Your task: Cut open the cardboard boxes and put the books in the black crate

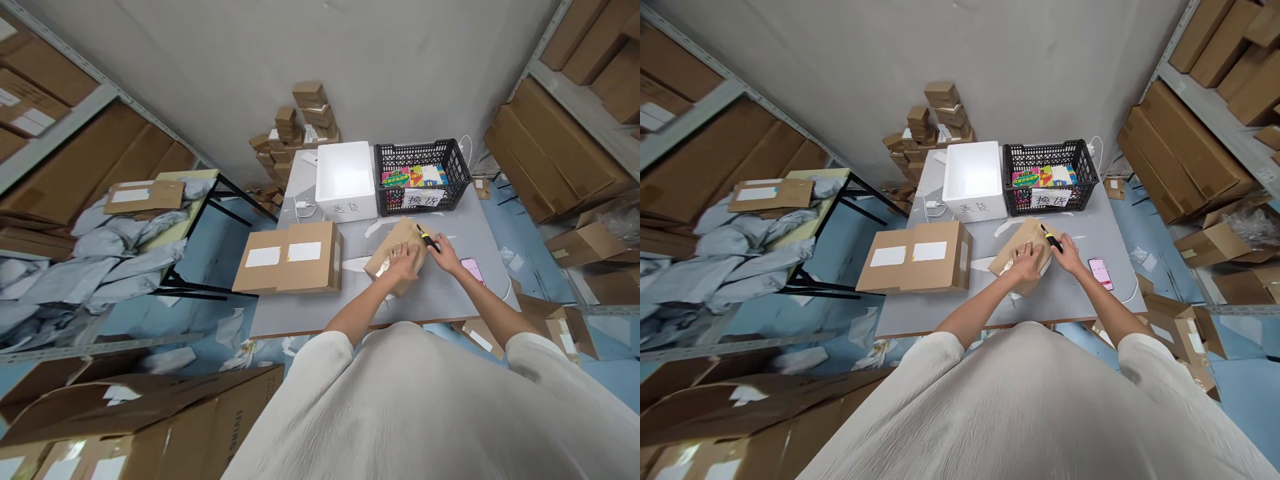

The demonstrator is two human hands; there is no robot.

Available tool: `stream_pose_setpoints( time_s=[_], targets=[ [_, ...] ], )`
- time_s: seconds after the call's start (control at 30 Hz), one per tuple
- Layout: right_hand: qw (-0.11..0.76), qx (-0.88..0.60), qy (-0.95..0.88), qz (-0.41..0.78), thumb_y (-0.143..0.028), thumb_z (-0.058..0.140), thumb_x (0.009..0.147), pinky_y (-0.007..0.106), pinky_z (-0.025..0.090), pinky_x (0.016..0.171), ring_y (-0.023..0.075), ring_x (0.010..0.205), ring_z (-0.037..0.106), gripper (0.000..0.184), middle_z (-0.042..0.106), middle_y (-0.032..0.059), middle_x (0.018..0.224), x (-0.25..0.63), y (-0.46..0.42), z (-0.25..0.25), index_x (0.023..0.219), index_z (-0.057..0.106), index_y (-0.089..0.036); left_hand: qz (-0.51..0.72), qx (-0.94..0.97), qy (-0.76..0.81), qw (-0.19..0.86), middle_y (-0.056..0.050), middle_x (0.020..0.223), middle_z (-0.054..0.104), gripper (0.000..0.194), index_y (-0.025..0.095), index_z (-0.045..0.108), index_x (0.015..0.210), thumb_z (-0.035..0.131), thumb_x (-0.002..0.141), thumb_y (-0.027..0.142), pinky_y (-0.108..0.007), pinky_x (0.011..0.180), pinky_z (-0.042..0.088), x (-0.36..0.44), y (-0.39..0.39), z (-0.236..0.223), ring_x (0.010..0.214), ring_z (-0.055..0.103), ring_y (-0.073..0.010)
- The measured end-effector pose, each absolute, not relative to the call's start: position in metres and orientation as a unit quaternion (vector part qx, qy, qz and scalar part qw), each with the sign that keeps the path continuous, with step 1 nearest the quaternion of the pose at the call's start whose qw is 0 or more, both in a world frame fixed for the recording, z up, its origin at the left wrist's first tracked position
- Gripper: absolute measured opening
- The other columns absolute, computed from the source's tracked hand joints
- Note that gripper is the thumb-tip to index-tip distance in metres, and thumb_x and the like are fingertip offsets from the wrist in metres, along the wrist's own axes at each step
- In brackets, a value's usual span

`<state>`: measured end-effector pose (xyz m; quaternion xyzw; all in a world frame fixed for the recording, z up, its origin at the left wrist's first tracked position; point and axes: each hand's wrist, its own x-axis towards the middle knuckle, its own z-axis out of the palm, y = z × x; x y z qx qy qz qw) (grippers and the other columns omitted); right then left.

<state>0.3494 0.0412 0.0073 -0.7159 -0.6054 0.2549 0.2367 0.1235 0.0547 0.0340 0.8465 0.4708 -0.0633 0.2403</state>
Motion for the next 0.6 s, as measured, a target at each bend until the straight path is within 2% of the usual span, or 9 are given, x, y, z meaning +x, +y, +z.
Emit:
stream_pose_setpoints(
  time_s=[0.07,0.13,0.23,0.37,0.47,0.6],
  targets=[
    [0.241,-0.724,-0.589,0.265,-0.061,0.056,0.103,0.067,0.039,0.126,0.0418,0.161,0.043,0.049,0.055,0.0211,0.168,0.351,0.042,0.009,0.134,0.066,-0.024,-0.081,0.864,0.44,0.232,-0.025,0.187,0.016,0.127,0.033,0.021,0.178,0.09,0.071,0.03,-0.077,0.132,0.018,0.112,0.06,0.034,0.174,0.019,-0.0462],
    [0.245,-0.724,-0.571,0.299,-0.057,0.056,0.102,0.063,0.046,0.122,0.0405,0.15,0.057,0.049,0.065,0.0214,0.157,0.35,0.041,0.012,0.136,0.064,-0.023,-0.085,0.88,0.413,0.219,-0.022,0.187,0.018,0.127,0.035,0.022,0.177,0.089,0.07,0.022,-0.077,0.134,0.014,0.099,0.066,0.034,0.173,0.021,-0.0442],
    [0.257,-0.717,-0.548,0.346,-0.055,0.057,0.102,0.053,0.055,0.113,0.0355,0.131,0.071,0.045,0.076,0.017,0.14,0.346,0.033,0.015,0.133,0.064,-0.023,-0.067,0.892,0.396,0.205,-0.022,0.18,0.033,0.123,0.033,0.026,0.176,0.088,0.071,0.017,-0.074,0.135,0.012,0.082,0.071,0.037,0.169,0.03,-0.0431],
    [0.276,-0.694,-0.526,0.408,-0.054,0.06,0.101,0.049,0.061,0.104,0.031,0.116,0.079,0.037,0.082,0.0123,0.125,0.337,0.017,0.016,0.125,0.064,-0.025,-0.046,0.888,0.418,0.183,-0.022,0.163,0.05,0.114,0.027,0.03,0.174,0.091,0.077,0.03,-0.066,0.135,0.017,0.079,0.062,0.04,0.157,0.046,-0.0436],
    [0.285,-0.652,-0.504,0.49,-0.055,0.062,0.101,0.042,0.065,0.092,0.0271,0.105,0.082,0.036,0.081,0.0126,0.124,0.341,0.009,0.019,0.122,0.064,-0.024,-0.031,0.891,0.418,0.174,-0.022,0.16,0.051,0.107,0.025,0.039,0.167,0.095,0.077,0.042,-0.061,0.133,0.025,0.091,0.048,0.04,0.154,0.047,-0.0447],
    [0.267,-0.64,-0.514,0.505,-0.061,0.063,0.1,0.037,0.065,0.081,0.0247,0.095,0.08,0.039,0.081,0.012,0.118,0.367,0.006,0.027,0.108,0.069,-0.023,-0.018,0.894,0.409,0.183,-0.021,0.16,0.051,0.094,0.024,0.043,0.162,0.09,0.083,0.045,-0.057,0.129,0.03,0.106,0.04,0.04,0.151,0.049,-0.0419]
  ],
)
